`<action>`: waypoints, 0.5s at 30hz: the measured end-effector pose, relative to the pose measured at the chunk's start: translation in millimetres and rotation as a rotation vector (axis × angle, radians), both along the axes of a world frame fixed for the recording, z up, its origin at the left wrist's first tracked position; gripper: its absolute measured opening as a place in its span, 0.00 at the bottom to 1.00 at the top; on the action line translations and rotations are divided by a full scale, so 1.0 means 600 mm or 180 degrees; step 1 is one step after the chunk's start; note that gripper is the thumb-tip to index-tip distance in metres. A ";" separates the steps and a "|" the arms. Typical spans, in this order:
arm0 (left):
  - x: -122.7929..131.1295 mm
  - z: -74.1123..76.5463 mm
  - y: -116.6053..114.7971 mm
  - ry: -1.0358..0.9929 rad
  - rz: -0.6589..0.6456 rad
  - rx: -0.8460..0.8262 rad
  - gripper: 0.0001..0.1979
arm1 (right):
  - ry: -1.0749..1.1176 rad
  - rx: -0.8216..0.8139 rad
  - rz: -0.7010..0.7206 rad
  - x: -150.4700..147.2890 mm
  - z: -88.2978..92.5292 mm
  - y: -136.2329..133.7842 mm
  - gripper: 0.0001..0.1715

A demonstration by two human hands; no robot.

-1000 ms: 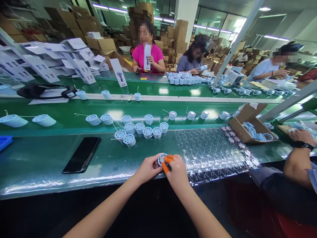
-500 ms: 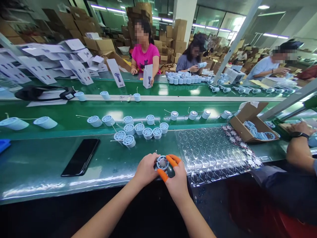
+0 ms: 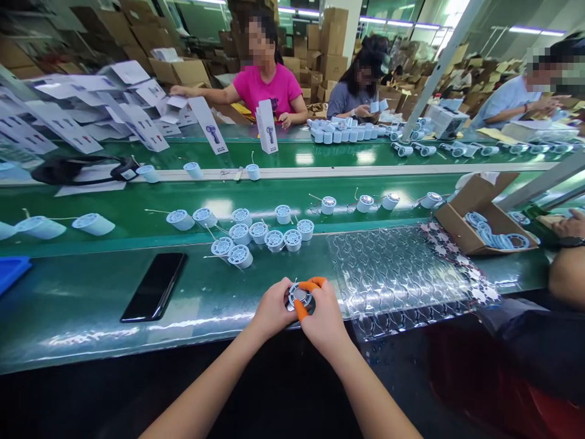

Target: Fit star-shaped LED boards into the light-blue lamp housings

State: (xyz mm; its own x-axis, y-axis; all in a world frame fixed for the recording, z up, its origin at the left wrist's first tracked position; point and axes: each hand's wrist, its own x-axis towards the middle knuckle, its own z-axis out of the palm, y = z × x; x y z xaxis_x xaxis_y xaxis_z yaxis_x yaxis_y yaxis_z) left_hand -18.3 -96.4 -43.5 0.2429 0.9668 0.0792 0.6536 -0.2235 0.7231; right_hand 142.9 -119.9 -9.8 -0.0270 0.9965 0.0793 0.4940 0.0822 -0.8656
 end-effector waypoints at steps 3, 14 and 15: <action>0.003 -0.003 -0.008 0.0048 0.0135 0.0492 0.14 | 0.1061 -0.0193 -0.0406 -0.006 -0.016 -0.020 0.33; -0.005 0.052 -0.026 -0.1173 -0.0315 0.1174 0.30 | 0.2608 -0.0016 -0.0663 -0.028 0.015 -0.043 0.47; -0.010 0.066 -0.025 -0.1403 -0.0653 0.0738 0.35 | 0.2402 0.0065 -0.0554 -0.019 0.018 -0.042 0.46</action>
State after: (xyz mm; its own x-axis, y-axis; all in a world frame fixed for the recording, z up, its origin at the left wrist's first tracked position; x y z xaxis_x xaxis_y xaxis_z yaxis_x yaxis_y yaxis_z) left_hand -24.5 -111.4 -4.0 0.3204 0.8481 0.4221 0.2254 -0.5010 0.8356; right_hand 131.7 -145.1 0.9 0.1984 0.9796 0.0324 -0.2216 0.0771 -0.9721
